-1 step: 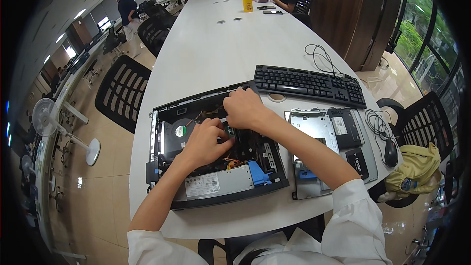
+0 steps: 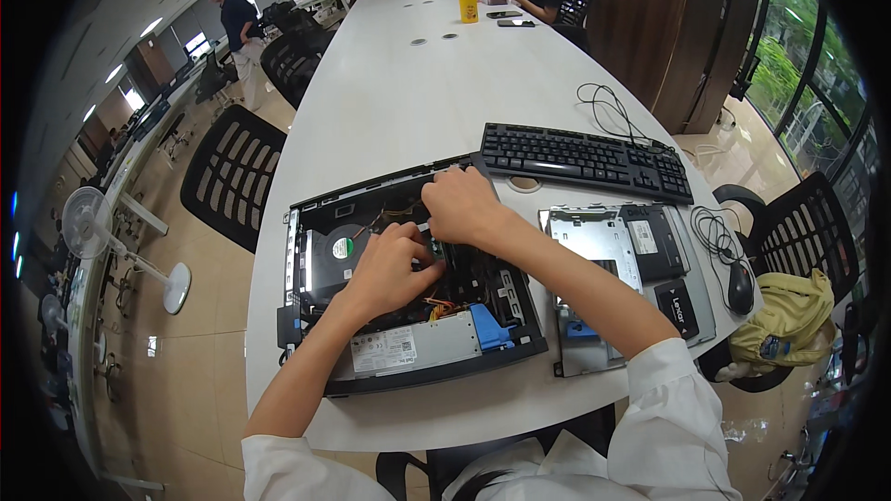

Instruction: The person disassembles a computer by removing the internal drive housing and then extracting two memory modules from their slots on the motherboard.

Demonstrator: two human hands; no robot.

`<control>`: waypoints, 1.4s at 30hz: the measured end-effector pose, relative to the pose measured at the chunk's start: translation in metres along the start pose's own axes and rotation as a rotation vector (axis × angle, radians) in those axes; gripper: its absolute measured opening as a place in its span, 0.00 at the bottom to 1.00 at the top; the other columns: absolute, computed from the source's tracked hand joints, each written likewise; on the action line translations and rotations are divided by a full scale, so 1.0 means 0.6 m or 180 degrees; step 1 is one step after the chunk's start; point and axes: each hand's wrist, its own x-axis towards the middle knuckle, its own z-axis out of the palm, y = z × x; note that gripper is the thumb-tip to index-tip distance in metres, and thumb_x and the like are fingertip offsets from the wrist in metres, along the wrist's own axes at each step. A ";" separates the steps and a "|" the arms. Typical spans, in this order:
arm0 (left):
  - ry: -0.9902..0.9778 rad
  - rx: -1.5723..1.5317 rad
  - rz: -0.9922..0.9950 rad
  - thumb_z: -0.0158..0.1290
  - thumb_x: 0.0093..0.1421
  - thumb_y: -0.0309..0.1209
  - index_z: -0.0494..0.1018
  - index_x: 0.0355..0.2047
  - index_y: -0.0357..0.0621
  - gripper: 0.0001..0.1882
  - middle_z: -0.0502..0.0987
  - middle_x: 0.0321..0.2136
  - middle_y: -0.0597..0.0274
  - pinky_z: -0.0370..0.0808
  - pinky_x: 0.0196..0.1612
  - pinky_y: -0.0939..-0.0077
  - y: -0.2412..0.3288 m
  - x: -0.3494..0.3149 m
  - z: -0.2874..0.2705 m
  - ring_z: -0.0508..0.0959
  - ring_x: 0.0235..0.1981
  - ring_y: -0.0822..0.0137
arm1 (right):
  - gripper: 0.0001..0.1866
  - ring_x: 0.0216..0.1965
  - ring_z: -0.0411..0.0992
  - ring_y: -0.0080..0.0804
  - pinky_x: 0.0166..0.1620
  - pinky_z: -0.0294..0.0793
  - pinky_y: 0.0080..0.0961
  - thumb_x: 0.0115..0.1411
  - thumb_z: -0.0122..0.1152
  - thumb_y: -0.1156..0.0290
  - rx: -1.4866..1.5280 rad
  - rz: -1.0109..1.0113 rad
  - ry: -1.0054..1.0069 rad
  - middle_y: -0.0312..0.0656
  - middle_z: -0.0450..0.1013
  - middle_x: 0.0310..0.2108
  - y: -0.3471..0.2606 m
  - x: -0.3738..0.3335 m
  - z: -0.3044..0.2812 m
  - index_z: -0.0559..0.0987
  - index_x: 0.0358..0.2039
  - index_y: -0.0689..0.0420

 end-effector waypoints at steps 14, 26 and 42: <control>-0.0136 0.0058 -0.0852 0.57 0.63 0.43 0.84 0.39 0.38 0.19 0.84 0.32 0.46 0.76 0.45 0.56 0.008 0.025 0.026 0.83 0.34 0.46 | 0.29 0.39 0.82 0.54 0.43 0.82 0.45 0.45 0.72 0.71 0.0312 0.0585 -0.0668 0.57 0.80 0.37 -0.024 -0.003 -0.017 0.73 0.48 0.67; 0.0394 0.0305 -0.0591 0.60 0.59 0.40 0.83 0.32 0.36 0.16 0.82 0.32 0.48 0.73 0.45 0.52 0.028 0.029 0.020 0.80 0.37 0.47 | 0.35 0.40 0.82 0.57 0.43 0.82 0.46 0.46 0.72 0.71 0.0429 0.0715 -0.0622 0.60 0.81 0.37 -0.024 0.000 -0.021 0.69 0.53 0.69; 0.2295 -0.0659 -0.0269 0.53 0.66 0.28 0.76 0.32 0.29 0.11 0.75 0.30 0.51 0.71 0.33 0.68 0.007 0.010 -0.062 0.76 0.27 0.59 | 0.14 0.39 0.82 0.49 0.44 0.80 0.42 0.56 0.58 0.74 0.1477 0.0789 -0.0009 0.51 0.82 0.36 -0.030 -0.026 -0.092 0.82 0.44 0.57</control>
